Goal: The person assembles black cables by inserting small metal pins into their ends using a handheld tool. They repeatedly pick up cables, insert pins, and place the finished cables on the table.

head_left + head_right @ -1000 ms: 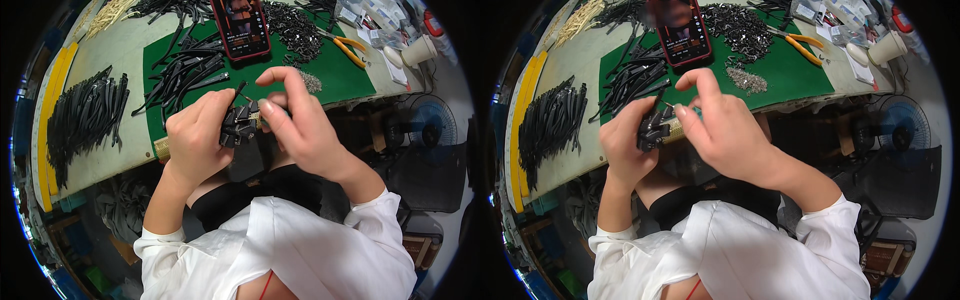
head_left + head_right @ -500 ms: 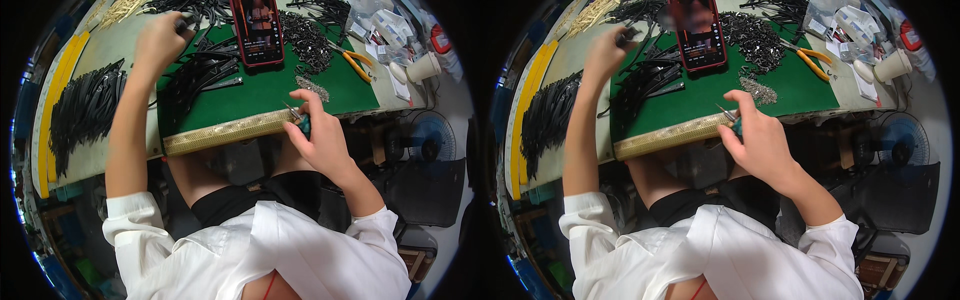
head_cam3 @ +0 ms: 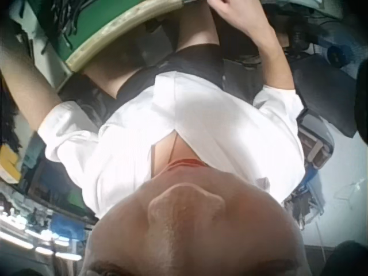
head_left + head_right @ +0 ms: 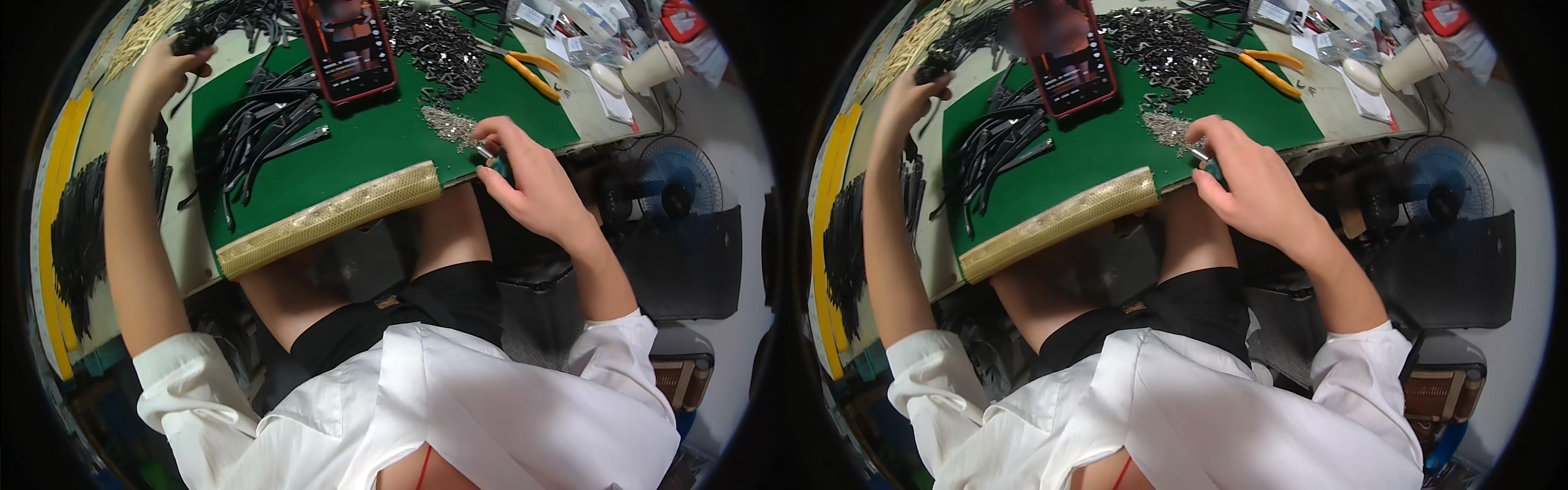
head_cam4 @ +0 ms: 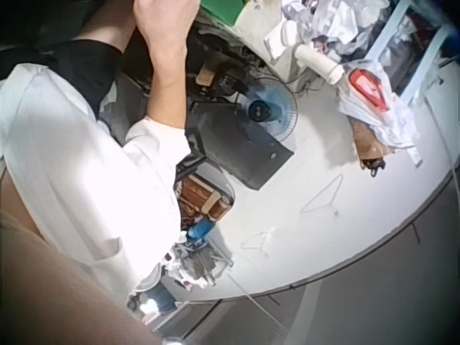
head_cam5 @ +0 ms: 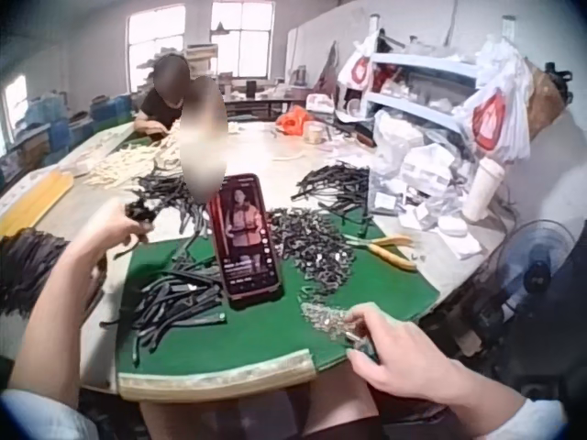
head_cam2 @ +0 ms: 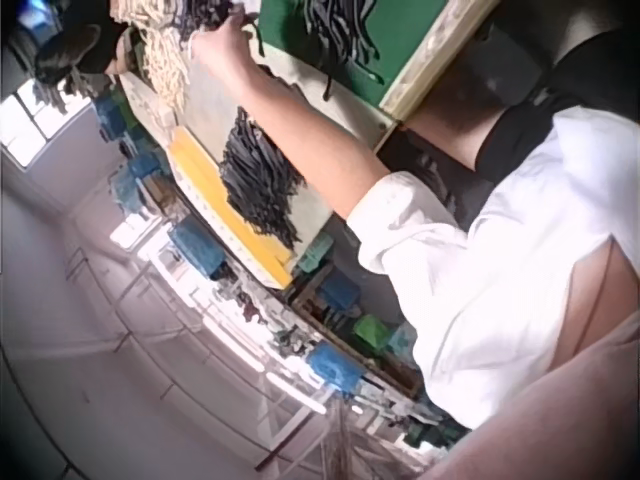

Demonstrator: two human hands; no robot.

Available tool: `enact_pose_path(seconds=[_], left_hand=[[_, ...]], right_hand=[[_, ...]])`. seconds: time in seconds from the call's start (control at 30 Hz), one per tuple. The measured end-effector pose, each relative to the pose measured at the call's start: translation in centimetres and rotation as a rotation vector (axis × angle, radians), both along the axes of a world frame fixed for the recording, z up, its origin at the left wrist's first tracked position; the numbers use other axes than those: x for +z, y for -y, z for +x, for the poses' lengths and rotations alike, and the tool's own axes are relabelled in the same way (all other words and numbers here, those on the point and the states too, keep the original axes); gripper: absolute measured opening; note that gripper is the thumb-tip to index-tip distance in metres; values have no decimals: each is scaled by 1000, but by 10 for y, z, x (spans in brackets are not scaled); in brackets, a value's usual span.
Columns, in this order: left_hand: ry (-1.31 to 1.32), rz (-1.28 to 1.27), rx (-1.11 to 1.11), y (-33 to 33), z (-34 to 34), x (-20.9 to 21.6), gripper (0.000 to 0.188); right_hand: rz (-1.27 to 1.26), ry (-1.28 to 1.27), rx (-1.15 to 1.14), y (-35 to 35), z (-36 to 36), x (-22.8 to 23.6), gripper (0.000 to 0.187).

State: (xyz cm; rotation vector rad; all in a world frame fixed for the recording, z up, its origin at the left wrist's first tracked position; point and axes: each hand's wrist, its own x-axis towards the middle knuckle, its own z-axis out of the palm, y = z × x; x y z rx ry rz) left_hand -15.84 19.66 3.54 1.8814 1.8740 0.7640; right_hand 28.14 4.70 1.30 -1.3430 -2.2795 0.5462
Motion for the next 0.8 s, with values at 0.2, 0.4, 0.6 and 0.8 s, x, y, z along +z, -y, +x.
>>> enact_pose_path(seconds=[0.2,0.4,0.6,0.8], left_hand=[[241,232,-305,98,86,12,31],[595,8,-373,158,136,7,30],[711,-18,-335,166,141,-6,34],[743,14,-305,168,143,-11,38]], right_hand=[[-63,224,151,-8,2,10,23],[-121,265,282,-9,-1,17,24],[-66,269,266,-10,-4,14,24],[-32,329,251,-9,-11,12,26]])
